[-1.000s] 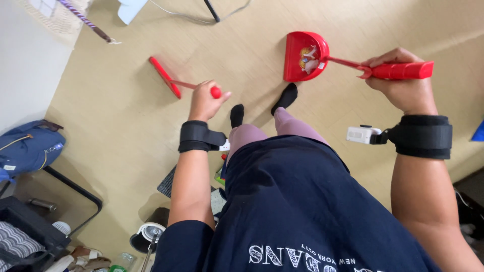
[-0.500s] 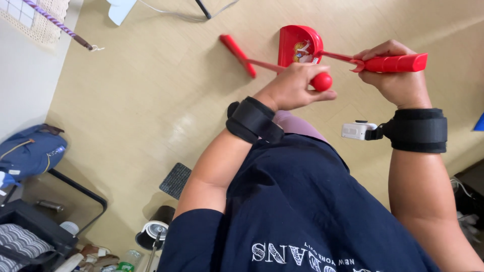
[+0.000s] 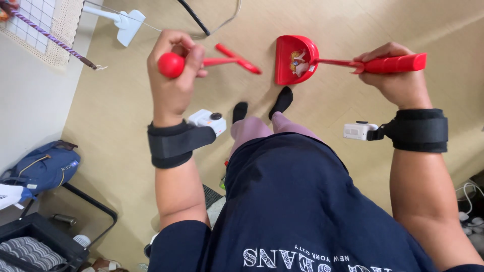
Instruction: The person sweeps a wooden floor using a red broom and dustpan, gathering debris into the dustpan. They move around the room, sweeping near furniture and along walls, repeatedly transferring collected material into the dustpan.
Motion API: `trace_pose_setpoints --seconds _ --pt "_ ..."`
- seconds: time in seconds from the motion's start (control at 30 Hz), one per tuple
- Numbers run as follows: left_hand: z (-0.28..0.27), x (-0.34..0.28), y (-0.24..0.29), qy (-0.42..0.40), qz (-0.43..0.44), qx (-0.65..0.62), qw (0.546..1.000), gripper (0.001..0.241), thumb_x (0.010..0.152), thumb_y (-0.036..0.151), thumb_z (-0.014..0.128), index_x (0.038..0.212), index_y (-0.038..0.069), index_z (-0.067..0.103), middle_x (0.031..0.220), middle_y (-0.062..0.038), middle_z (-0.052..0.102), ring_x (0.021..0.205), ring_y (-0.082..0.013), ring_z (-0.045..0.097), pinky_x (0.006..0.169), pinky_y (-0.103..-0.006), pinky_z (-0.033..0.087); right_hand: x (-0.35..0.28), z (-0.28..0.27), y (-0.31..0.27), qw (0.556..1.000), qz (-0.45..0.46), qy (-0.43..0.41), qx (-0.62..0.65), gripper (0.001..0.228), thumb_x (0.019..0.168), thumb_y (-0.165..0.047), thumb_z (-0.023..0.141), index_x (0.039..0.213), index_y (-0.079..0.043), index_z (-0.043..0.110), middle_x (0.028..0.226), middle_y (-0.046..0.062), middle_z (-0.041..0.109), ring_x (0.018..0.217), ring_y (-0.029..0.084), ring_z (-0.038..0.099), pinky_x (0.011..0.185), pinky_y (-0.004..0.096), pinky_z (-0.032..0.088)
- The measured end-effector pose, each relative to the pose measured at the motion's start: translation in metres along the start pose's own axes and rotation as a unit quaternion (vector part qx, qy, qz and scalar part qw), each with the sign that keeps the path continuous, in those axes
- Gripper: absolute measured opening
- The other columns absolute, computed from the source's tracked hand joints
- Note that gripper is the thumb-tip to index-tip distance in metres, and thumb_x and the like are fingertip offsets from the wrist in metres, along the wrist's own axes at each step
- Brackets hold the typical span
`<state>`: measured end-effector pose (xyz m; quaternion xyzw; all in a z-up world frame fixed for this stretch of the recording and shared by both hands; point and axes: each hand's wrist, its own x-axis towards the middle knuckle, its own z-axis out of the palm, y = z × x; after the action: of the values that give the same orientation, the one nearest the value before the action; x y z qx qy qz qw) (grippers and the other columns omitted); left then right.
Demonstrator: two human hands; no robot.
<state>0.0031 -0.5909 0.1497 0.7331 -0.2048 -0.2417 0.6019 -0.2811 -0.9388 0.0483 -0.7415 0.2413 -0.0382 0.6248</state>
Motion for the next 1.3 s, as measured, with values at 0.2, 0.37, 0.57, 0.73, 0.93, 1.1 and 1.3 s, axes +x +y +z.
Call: trace_pose_setpoints --seconds 0.2,0.37,0.57,0.73,0.93,1.1,1.3 --pt "-0.017 -0.018 -0.04 -0.001 -0.041 0.184 0.982 0.029 0.093 0.011 0.074 0.12 0.007 0.064 0.1 -0.003 0.067 0.083 -0.013 0.067 0.076 -0.0292 0.056 0.004 -0.033 0.02 0.999 -0.028 0.041 0.011 0.033 0.088 0.021 0.076 0.1 0.0 0.053 0.117 0.016 0.071 0.125 0.028 0.074 0.103 0.038 0.06" --pt "-0.037 -0.014 -0.106 -0.017 -0.165 0.333 0.928 0.025 0.089 0.021 0.078 0.108 0.008 0.068 0.096 -0.012 0.072 0.09 -0.0291 0.069 0.08 -0.0408 0.055 0.011 -0.037 -0.01 0.994 -0.045 0.092 -0.029 0.032 0.089 0.02 0.077 0.105 0.001 0.057 0.117 0.017 0.071 0.119 0.028 0.073 0.104 0.038 0.063" --pt "-0.051 -0.016 -0.189 -0.038 -0.347 0.457 0.818 0.03 0.087 0.037 0.079 0.095 0.009 0.069 0.101 -0.016 0.072 0.097 -0.04 0.066 0.082 -0.0499 0.053 0.026 -0.067 0.007 0.994 -0.05 0.087 -0.048 0.03 0.091 0.022 0.077 0.105 0.002 0.06 0.121 0.016 0.073 0.122 0.027 0.074 0.106 0.037 0.059" --pt "-0.045 -0.068 -0.26 -0.003 -0.399 0.42 0.815 0.028 0.086 0.035 0.079 0.092 0.01 0.068 0.098 -0.016 0.072 0.095 -0.0396 0.066 0.081 -0.0498 0.053 0.061 -0.089 -0.004 0.993 -0.034 0.064 -0.088 0.032 0.088 0.022 0.078 0.103 0.001 0.059 0.121 0.016 0.073 0.122 0.026 0.074 0.104 0.037 0.059" --pt "0.044 -0.139 -0.256 0.012 -0.395 0.372 0.84 0.033 0.087 0.034 0.08 0.09 0.006 0.062 0.089 -0.019 0.069 0.088 -0.041 0.066 0.076 -0.0489 0.052 0.083 -0.144 -0.009 0.995 -0.037 0.009 -0.088 0.033 0.085 0.02 0.077 0.103 0.0 0.059 0.118 0.017 0.072 0.122 0.026 0.073 0.109 0.037 0.063" --pt "0.143 -0.143 -0.222 0.0 -0.374 0.338 0.864 0.033 0.087 0.032 0.08 0.088 0.006 0.06 0.083 -0.02 0.066 0.081 -0.0414 0.064 0.072 -0.0476 0.051 0.073 -0.21 0.021 0.987 -0.105 -0.07 -0.099 0.031 0.095 0.024 0.073 0.105 0.002 0.053 0.123 0.022 0.071 0.121 0.029 0.072 0.108 0.038 0.061" --pt "0.214 -0.12 -0.154 0.034 -0.322 0.292 0.9 0.035 0.085 0.031 0.082 0.087 0.005 0.059 0.08 -0.019 0.064 0.077 -0.0412 0.061 0.071 -0.046 0.05 0.068 -0.246 0.024 0.979 -0.139 -0.093 -0.114 0.031 0.093 0.023 0.074 0.105 0.003 0.054 0.12 0.023 0.07 0.12 0.03 0.072 0.105 0.038 0.062"
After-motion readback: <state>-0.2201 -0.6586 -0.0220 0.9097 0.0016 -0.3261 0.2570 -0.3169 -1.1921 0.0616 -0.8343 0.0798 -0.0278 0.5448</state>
